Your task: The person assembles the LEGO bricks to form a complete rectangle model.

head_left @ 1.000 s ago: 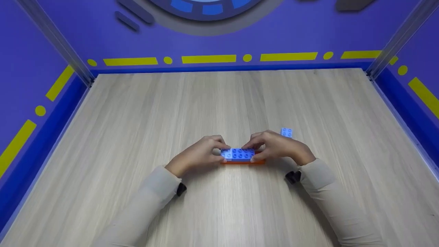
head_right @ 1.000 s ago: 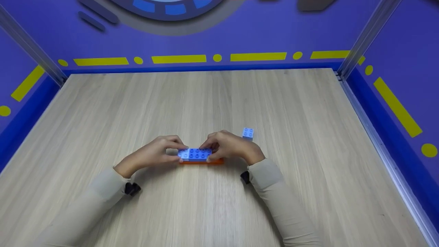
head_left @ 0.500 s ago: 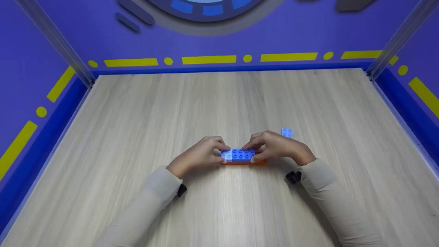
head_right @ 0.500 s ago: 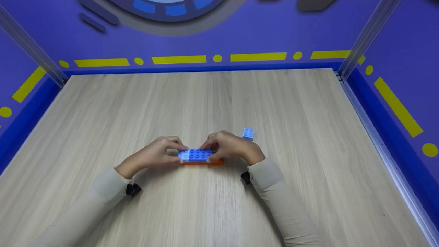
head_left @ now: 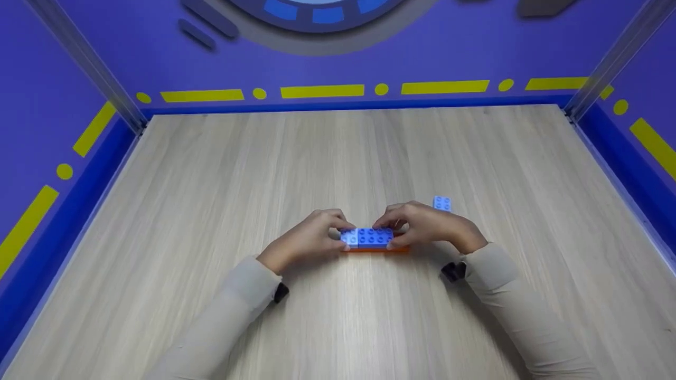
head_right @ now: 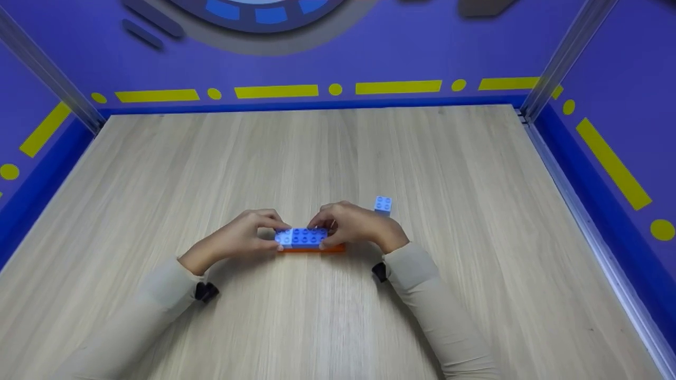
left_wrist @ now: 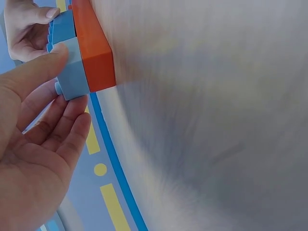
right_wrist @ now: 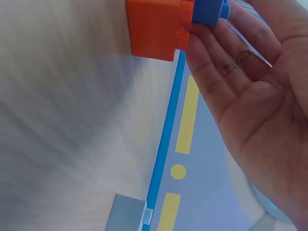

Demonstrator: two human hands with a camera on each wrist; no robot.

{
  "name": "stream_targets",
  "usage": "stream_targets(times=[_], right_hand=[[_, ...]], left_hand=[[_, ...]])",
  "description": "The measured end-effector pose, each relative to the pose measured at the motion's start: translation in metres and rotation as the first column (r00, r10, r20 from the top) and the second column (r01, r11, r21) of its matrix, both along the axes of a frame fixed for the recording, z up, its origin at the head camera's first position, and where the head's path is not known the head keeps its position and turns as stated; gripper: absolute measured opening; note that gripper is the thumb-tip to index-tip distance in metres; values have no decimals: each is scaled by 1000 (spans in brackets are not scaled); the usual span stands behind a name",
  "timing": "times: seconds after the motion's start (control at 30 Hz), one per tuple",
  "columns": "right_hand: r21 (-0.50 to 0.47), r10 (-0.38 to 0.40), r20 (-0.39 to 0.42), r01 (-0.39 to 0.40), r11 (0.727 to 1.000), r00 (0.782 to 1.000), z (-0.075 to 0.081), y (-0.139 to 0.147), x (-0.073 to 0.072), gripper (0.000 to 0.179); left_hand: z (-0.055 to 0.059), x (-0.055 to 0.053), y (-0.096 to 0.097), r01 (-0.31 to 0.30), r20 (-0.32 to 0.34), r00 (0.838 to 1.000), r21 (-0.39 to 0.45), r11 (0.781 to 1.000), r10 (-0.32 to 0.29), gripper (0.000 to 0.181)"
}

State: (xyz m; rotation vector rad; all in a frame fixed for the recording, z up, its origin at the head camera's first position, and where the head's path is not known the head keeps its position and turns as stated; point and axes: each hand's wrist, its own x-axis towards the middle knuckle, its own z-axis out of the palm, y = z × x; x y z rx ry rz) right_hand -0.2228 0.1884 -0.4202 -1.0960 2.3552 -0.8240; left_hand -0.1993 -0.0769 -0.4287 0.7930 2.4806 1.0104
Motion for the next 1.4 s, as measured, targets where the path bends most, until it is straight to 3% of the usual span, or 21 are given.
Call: stream_targets(times=[0.5, 0.87, 1.4], right_hand=[[13, 25, -51, -24, 1000, 998, 3, -1, 3, 35], [36, 23, -89, -20, 999, 996, 3, 0, 6, 36], [-33, -4, -105, 1, 999, 995, -1, 11, 5, 37]], left_hand=[[-2, 1, -1, 3, -43, 999, 7, 1000, -3, 37], [-2, 3, -1, -17, -15, 1000, 1, 1000, 17, 38], [-3, 2, -1, -13, -20, 1000, 11, 1000, 14, 38]])
